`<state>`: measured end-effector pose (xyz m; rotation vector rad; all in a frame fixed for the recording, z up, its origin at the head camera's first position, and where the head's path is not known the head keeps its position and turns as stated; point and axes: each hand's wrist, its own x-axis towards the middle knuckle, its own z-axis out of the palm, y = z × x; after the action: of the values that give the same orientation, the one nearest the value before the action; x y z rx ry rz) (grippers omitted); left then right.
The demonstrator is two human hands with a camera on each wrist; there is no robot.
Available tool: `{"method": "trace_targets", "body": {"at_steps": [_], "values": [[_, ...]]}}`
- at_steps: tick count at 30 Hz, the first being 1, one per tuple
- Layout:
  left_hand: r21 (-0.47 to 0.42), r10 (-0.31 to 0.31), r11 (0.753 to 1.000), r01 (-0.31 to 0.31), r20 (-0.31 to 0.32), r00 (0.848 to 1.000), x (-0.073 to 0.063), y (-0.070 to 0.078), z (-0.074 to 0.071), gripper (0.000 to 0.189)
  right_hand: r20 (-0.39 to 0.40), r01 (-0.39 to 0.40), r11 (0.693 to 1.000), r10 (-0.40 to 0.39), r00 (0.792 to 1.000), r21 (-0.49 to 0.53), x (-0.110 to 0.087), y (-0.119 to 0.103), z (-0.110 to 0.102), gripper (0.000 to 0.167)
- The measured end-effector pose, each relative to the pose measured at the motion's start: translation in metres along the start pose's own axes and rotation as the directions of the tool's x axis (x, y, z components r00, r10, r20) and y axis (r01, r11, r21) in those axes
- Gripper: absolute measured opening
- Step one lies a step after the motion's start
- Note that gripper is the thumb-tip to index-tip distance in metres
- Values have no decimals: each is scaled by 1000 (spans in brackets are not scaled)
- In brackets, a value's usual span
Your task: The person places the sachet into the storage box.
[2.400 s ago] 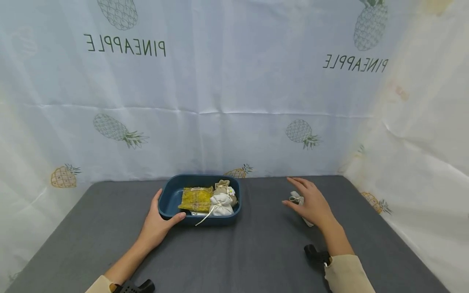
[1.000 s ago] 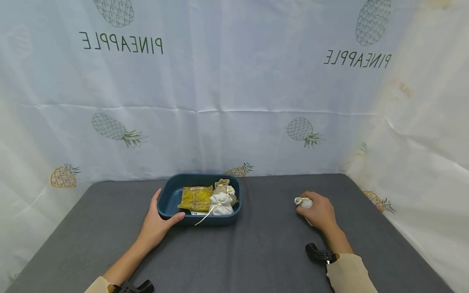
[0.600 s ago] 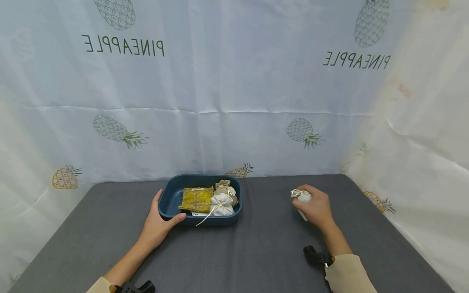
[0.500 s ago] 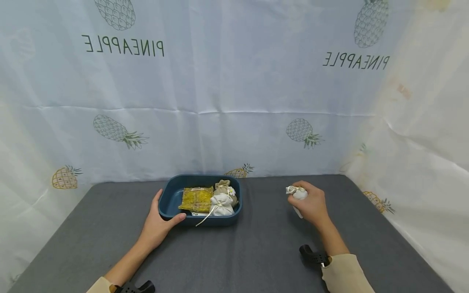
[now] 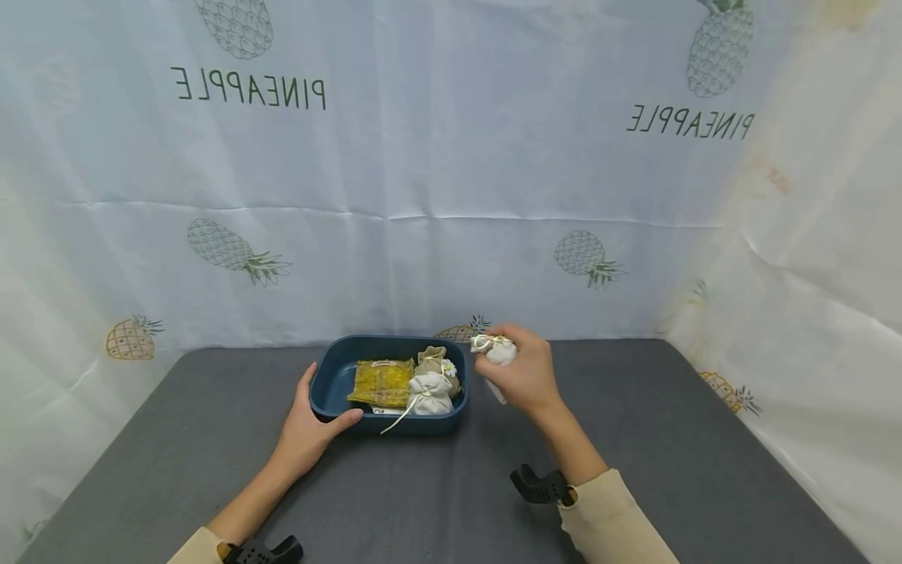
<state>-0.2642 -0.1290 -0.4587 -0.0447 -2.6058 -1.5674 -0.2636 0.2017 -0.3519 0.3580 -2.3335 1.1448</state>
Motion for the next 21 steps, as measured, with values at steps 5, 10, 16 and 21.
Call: {"method": "trace_targets", "body": {"at_steps": [5,10,16,21], "values": [[-7,7,1000,-7,-2,1000,0,0,0,118,19,107,994,-107,994,15,0,-25,31,26],[-12,1,1000,-1,-14,1000,0,0,0,118,38,174,984,-175,984,28,-7,-41,65,24],[-29,25,999,-26,-15,1000,1,-1,-1,117,129,162,981,-175,976,105,-17,-58,102,23],[-37,41,998,-41,-12,999,0,-2,-1,118,195,85,991,-105,975,105,-17,-64,125,26]]}}
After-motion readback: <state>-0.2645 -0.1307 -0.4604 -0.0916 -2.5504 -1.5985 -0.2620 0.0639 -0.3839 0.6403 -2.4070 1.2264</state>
